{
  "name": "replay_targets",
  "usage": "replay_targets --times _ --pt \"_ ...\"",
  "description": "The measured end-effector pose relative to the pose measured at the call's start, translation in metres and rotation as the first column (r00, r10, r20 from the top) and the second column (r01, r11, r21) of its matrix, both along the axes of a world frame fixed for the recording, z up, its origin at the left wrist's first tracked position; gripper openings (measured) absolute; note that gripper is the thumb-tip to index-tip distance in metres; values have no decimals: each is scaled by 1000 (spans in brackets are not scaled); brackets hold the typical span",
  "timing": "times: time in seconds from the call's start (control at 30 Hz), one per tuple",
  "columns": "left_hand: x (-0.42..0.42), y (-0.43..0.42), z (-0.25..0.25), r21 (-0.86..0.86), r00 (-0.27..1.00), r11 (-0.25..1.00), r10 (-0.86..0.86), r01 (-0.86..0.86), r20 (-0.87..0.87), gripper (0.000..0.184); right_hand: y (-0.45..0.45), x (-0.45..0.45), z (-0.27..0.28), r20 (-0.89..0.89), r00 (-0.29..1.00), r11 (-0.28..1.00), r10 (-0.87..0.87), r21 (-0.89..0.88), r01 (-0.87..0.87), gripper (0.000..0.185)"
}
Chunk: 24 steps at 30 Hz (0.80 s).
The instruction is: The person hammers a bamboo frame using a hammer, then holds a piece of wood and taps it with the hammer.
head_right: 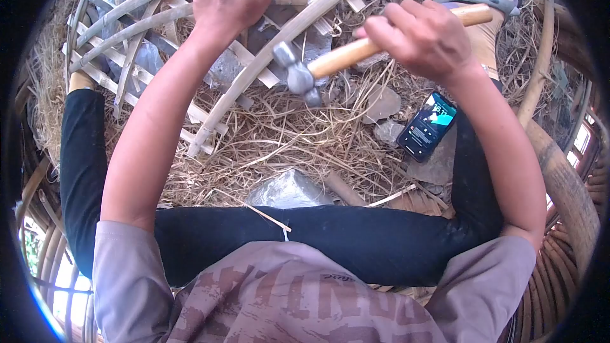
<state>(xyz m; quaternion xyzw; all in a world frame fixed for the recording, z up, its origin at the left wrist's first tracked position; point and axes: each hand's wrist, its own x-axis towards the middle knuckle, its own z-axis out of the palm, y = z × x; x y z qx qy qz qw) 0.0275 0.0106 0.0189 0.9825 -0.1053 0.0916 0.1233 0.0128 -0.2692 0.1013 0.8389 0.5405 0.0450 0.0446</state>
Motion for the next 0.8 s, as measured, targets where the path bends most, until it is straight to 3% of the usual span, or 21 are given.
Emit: replay_targets --times 0.03,0.07,0.13,0.2,0.27,0.3,0.33,0.37,0.43,0.53,0.63,0.73,0.8 --pt "0 -1 -1 -8 1000 1000 -1 1 -2 58 -2 0 -6 7 999 999 -35 -17 35 12" --pt "0 0 -3 -53 999 999 7 -6 32 42 -4 0 -14 62 989 989 -133 -54 136 18" --pt "-2 3 -5 -141 995 990 30 -16 98 28 -4 0 -9 63 998 998 -27 -59 31 19" --pt "0 5 -5 -137 998 990 22 -14 57 28 3 0 2 7 997 997 82 -6 -82 18" --pt "-1 5 -4 -151 1000 988 29 -27 8 28 4 -4 -1 -27 999 999 41 -14 -42 15" --pt "-1 4 -5 -166 999 985 40 -42 -17 28 3 -7 -4 -41 999 1000 19 -20 -19 13" --pt "-2 3 -5 -179 998 982 48 -55 -44 28 2 -11 -11 20 988 985 -155 -72 156 14" --pt "-2 3 -5 -168 999 985 44 -47 -23 29 3 -7 -12 58 982 982 -182 -40 184 12" --pt "-1 4 -4 -145 999 989 39 -36 16 29 5 -2 -1 46 998 998 -33 -51 35 9" --pt "-2 4 5 -132 983 990 16 -41 -184 33 6 -5 1 -37 999 999 4 -47 -5 8" --pt "-1 -1 2 -16 999 1000 -5 4 -48 58 -1 -2 -7 78 990 991 -119 -58 124 14" --pt "-2 1 -1 -18 1000 1000 -1 1 -8 58 2 -4 1 54 999 999 -2 -35 4 17" --pt "0 0 3 -6 999 1000 -5 4 -33 58 2 -5 -1 48 997 998 -57 3 57 23"
